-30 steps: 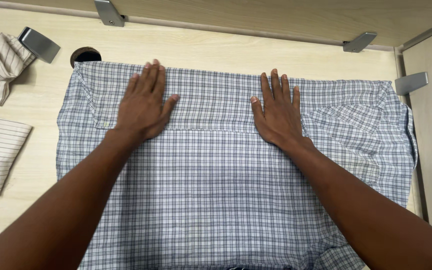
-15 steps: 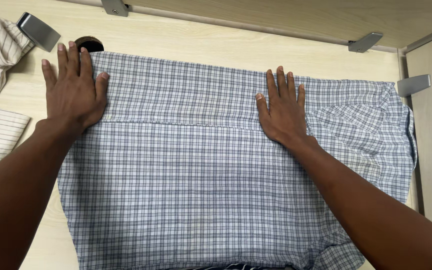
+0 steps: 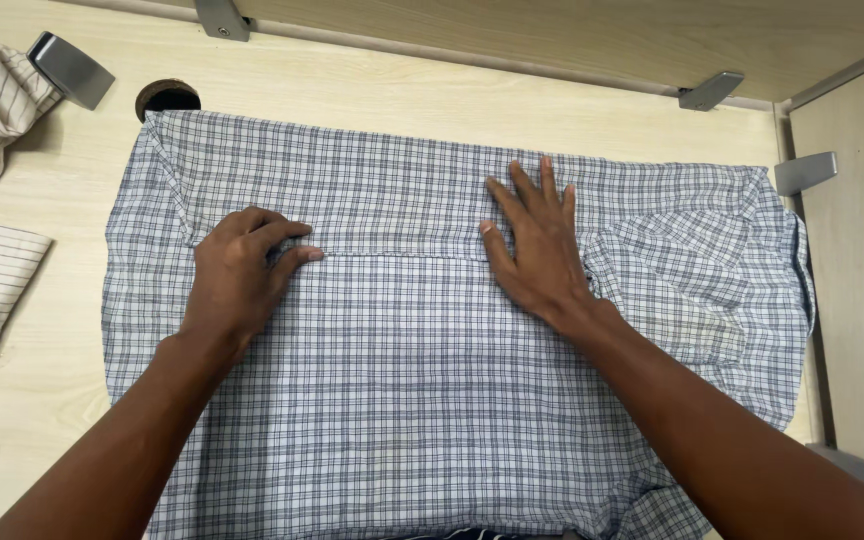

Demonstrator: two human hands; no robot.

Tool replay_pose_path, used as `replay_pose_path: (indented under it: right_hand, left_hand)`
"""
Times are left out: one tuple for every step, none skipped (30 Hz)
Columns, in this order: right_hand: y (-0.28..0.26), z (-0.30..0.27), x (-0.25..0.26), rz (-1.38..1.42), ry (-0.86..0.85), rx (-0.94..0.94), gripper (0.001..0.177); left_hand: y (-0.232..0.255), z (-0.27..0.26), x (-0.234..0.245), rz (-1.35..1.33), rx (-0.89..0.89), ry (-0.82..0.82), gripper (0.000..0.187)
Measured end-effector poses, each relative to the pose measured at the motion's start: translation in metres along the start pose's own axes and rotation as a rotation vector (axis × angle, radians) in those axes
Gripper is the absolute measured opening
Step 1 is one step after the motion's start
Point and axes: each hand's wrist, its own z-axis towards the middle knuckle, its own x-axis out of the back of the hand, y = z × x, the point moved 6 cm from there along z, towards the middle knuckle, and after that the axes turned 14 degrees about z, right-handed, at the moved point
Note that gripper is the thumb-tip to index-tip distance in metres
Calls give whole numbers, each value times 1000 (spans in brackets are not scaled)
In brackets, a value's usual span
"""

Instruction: The person folds a blue shirt and places it into a cardboard box. Then, the person lays out a checkered shirt on a wooden table, smooths it, and folds it neatly into a compact rectangle.

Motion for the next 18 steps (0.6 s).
replay_pose_path:
  right_hand:
    - [1, -5, -4, -21, -39, -32, 61]
    - [1, -9, -5, -20, -51, -22, 62]
    - [1, -11, -8, -19, -64, -5, 63]
    - [0, -12, -10, -18, -77, 12, 64]
    - [2, -12, -12, -38, -86, 3, 64]
    - [3, -12, -13, -58, -95, -5, 64]
    - [6, -12, -14, -77, -97, -18, 65]
    - [6, -12, -15, -88, -97, -7, 65]
    - [6, -11, -16, -99, -96, 2, 65]
    - [6, -11, -15, -111, -94, 11, 65]
    - [6, -10, -14, -96, -100, 13, 65]
    - [5, -10, -13, -82, -106, 14, 66]
    - [4, -11, -13, -66, -112, 15, 66]
    - [4, -14, -11, -76, -114, -20, 66]
    - [5, -17, -10, -85, -116, -55, 67]
    - [5, -20, -9, -94, -117, -90, 67]
    - [3, -26, -7, -89, -79, -86, 67]
    - [2, -37, -4, -83, -41, -83, 66]
  left_hand:
    - [-3, 1, -1, 0, 5, -24, 26]
    - [-6, 1, -3, 0, 11, -48, 28]
    - [-6, 1, -4, 2, -9, -36, 26]
    - [-7, 2, -6, 5, -29, -24, 23]
    - [-8, 0, -6, 7, -44, -12, 21]
    - [-8, -3, -6, 22, -64, 25, 19]
    - [-5, -3, -8, 37, -92, 62, 17]
    - [-3, -3, -9, 51, -119, 99, 14]
    - [-1, -4, -10, 66, -132, 128, 14]
    - [0, -5, -10, 81, -144, 157, 13]
    - [1, -7, -10, 96, -154, 188, 13]
    - [1, -8, -11, 119, -146, 191, 13]
    - [2, -10, -12, 143, -140, 193, 13]
    - [4, -12, -13, 166, -133, 196, 14]
    - [6, -15, -13, 180, -131, 224, 13]
    - [9, -19, -13, 194, -129, 252, 13]
    - [12, -24, -13, 207, -123, 280, 13]
    - [14, -28, -15, 249, -112, 278, 15]
